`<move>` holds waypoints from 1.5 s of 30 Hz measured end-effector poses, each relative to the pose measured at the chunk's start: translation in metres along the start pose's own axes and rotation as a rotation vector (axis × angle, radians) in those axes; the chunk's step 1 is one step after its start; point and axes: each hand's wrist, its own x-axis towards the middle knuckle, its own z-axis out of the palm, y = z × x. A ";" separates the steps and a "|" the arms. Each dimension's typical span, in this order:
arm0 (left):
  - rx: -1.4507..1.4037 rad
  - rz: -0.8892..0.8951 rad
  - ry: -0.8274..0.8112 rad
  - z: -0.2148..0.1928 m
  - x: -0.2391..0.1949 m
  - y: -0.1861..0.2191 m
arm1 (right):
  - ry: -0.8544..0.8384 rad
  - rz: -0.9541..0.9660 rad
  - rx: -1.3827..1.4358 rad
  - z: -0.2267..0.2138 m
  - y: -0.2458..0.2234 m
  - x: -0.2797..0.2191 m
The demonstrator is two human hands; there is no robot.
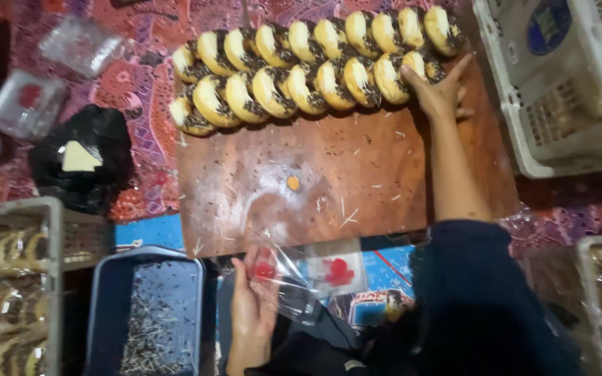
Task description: The person sits on the floor and repeatedly picks up chocolate-frosted donuts from a wooden board. They place each donut into a small clear plastic bag and then transfer the bagged donut into a white plastic crate.
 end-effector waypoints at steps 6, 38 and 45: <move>-0.013 0.031 -0.088 -0.008 0.001 0.013 | -0.048 -0.210 -0.083 -0.071 0.064 -0.057; -0.046 -0.043 -0.439 0.136 -0.157 -0.134 | -0.091 -0.723 0.548 -0.172 0.112 -0.390; -0.111 -0.261 -0.367 0.122 -0.125 -0.165 | 0.030 -0.754 -0.006 -0.211 0.105 -0.405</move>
